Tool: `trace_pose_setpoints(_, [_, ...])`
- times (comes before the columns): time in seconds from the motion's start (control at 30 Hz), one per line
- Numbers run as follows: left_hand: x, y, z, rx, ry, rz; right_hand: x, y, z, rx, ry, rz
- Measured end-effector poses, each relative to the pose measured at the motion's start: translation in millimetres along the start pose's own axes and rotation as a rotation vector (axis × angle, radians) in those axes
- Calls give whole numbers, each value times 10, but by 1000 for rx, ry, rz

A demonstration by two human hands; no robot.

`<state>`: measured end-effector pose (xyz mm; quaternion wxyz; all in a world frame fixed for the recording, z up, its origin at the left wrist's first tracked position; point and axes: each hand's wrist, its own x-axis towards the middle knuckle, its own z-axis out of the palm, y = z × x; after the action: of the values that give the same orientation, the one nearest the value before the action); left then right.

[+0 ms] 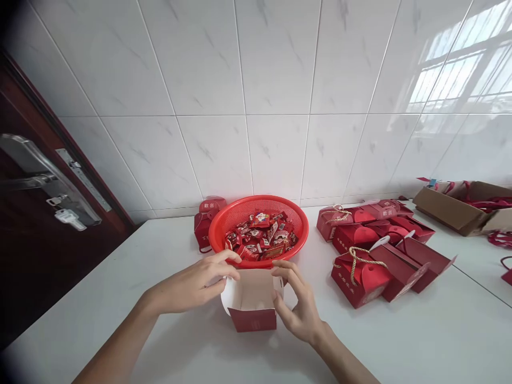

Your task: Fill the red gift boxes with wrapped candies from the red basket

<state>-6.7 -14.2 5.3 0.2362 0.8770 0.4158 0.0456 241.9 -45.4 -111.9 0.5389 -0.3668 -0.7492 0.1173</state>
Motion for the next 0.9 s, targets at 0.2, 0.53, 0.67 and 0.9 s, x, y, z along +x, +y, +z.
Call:
trace_pose_setpoints(0.2, [-17,-42,24,-93,25,-6,230,-88,-129,53,-30,-9])
trace_pose_setpoints(0.53, [149,-193,-21,-305,236,83,1517,229,-322,-492,-509,422])
trace_pose_setpoints(0.67, [281,-308,-38,-324,363,42,1630,469,-88,-531,-720,506])
trace_pose_setpoints(0.9, [796,-468,-100,-96,128,-140,1471,567,82,-465,-911,499])
